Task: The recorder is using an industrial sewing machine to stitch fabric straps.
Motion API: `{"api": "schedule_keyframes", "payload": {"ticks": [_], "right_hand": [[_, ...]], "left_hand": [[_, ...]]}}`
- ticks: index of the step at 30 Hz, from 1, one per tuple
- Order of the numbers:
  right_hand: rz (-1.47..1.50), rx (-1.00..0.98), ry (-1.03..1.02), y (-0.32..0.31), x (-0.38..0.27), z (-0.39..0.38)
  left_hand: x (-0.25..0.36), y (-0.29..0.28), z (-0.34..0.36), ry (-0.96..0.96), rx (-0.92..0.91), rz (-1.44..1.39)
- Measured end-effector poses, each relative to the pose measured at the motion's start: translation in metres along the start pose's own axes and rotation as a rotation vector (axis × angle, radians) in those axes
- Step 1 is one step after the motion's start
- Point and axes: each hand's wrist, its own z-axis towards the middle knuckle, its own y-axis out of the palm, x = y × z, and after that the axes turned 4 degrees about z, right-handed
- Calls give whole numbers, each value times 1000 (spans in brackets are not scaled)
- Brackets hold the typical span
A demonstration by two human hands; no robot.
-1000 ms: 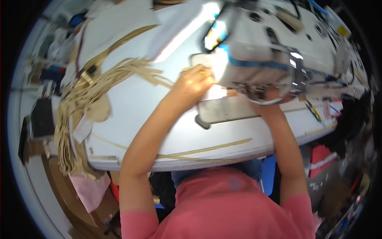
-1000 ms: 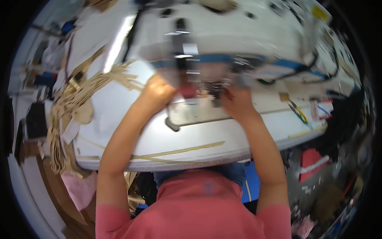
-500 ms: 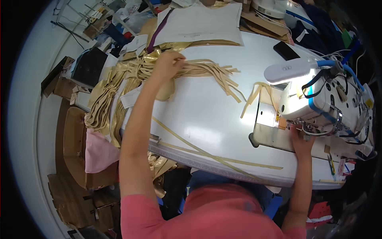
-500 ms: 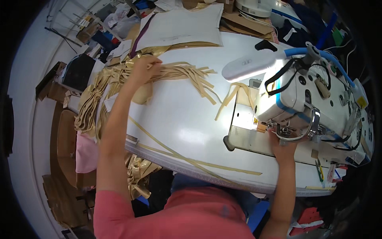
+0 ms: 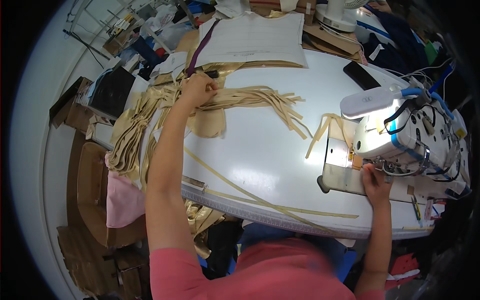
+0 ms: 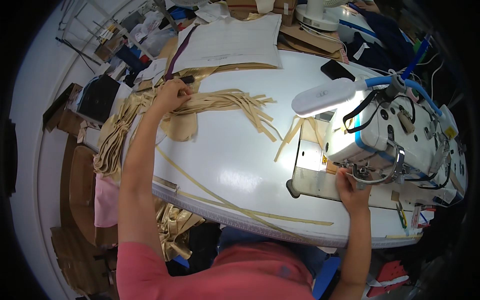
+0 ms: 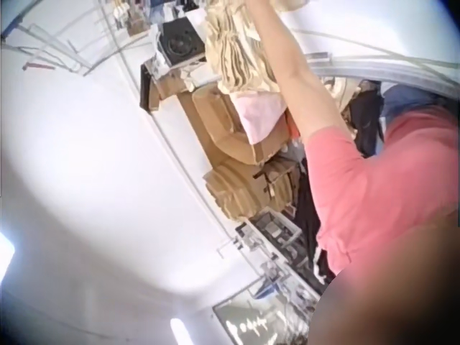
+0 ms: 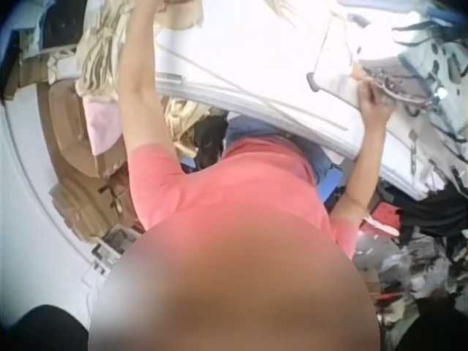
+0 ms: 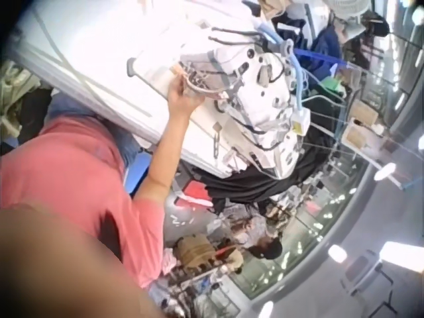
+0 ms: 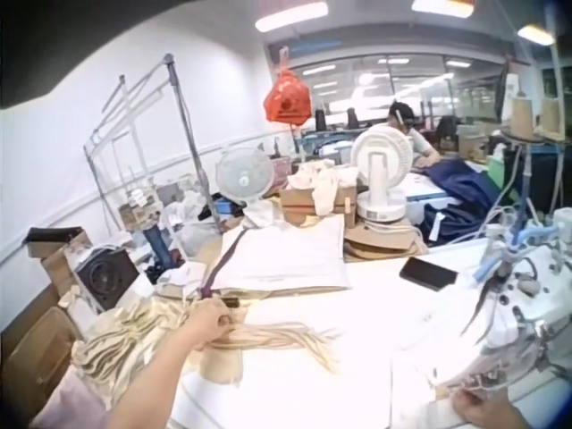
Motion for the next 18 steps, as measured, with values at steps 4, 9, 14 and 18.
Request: {"api": "schedule_keyframes", "payload": {"ticks": [4,9,14,18], "right_hand": [[-59,8,-78,3,-7,1],[310,-237,-13,27,-79,24],[462,-175,-167,71,-122,73],[675,-217,-5,82,-132,79]], "left_hand": [[-2,-7,3,-45,-17,-123],[42,-44,-1,103,-393,-989],[140,-82,-31,375,-642,-1044],[174,-90,-57,564,-682,-971]]}}
